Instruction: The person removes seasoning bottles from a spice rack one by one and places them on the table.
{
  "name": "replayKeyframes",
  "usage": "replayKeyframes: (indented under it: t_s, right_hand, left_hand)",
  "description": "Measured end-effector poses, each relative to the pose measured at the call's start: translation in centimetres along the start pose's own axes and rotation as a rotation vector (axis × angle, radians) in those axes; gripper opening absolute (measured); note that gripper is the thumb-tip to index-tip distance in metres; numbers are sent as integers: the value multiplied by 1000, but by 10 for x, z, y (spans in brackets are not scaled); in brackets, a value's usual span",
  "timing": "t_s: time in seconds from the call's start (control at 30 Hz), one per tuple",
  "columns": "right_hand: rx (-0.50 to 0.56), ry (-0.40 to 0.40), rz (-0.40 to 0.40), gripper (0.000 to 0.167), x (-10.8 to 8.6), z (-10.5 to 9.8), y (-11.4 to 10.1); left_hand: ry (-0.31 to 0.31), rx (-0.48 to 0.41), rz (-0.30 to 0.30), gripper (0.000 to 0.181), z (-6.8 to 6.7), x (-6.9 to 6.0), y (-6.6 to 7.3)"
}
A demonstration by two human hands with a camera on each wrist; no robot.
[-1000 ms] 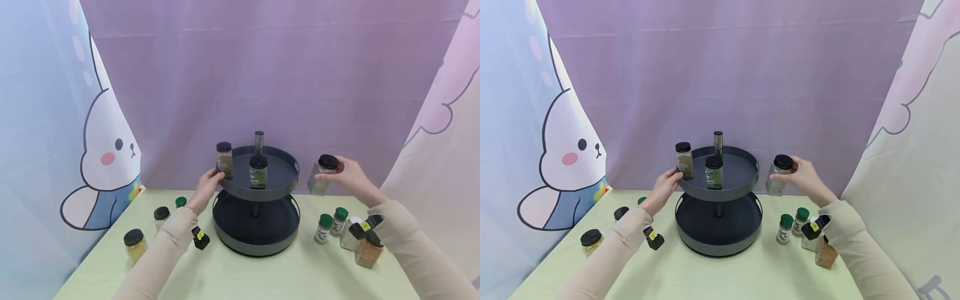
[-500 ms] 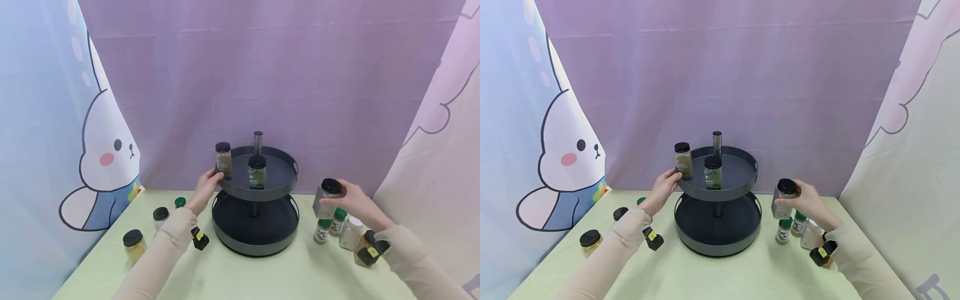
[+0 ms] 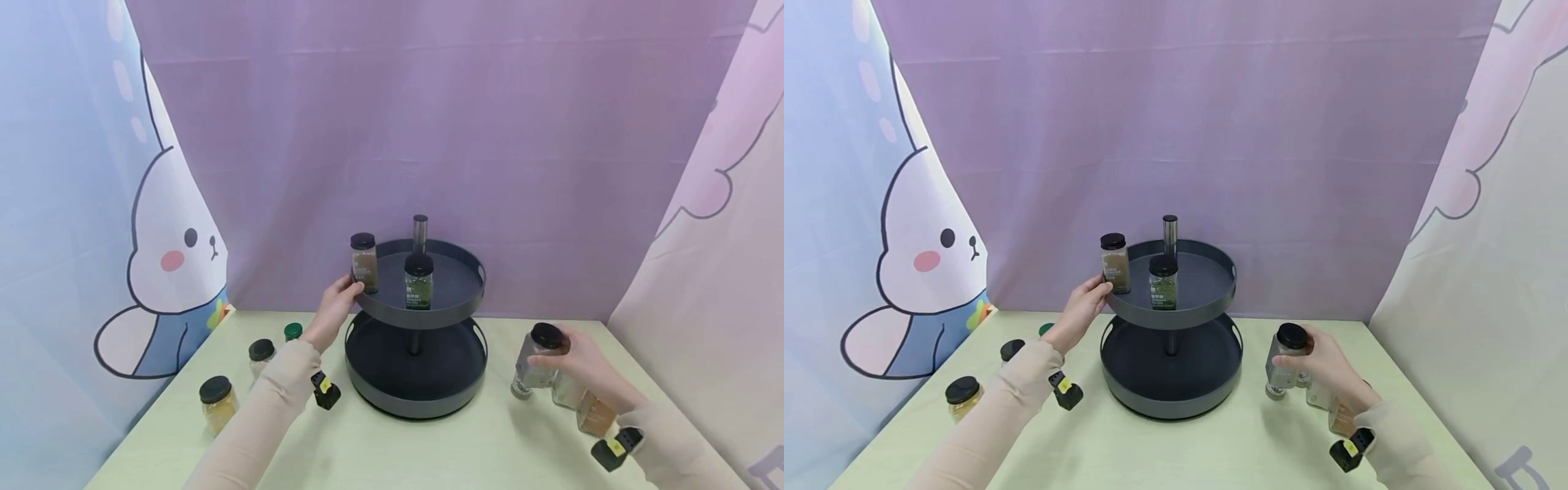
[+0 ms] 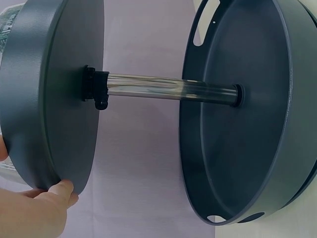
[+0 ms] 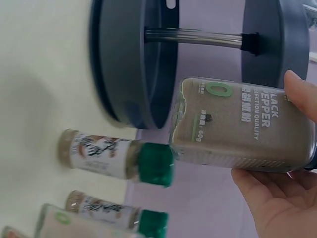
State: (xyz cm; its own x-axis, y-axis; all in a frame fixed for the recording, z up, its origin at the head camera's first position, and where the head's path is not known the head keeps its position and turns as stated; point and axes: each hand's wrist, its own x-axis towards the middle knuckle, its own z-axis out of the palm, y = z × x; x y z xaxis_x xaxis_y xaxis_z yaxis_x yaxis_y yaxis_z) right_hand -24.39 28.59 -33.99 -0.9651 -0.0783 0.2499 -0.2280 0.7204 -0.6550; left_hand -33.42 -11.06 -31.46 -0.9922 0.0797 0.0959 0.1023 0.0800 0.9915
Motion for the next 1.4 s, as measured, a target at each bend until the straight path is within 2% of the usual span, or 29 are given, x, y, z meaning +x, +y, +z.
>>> replayKeyframes:
  t_s: [0.13, 0.43, 0.87, 1.0, 1.1, 1.23, 1.4]
  right_hand:
    - [1, 5, 20, 58, -9, 4, 9]
    - [26, -23, 142, 68, -21, 11, 32]
    - [24, -44, 126, 69, -31, 28, 54]
    - [44, -25, 84, 72, -33, 35, 60]
    - [62, -17, 81, 73, -35, 38, 62]
    - [23, -26, 128, 77, -38, 40, 62]
    - [-50, -25, 168, 78, -40, 39, 62]
  left_hand:
    - [2, -5, -4, 61, 0, 0, 0]
    - [1, 2, -9, 59, 0, -2, 1]
    - [-28, -23, 2, 57, 0, 0, -1]
    - [-34, -30, -7, 57, 0, -5, 7]
    - [-44, -25, -13, 57, 2, -13, 15]
    - [-44, -15, -16, 57, 3, -17, 20]
    - [-37, -26, -19, 58, 2, -9, 12]
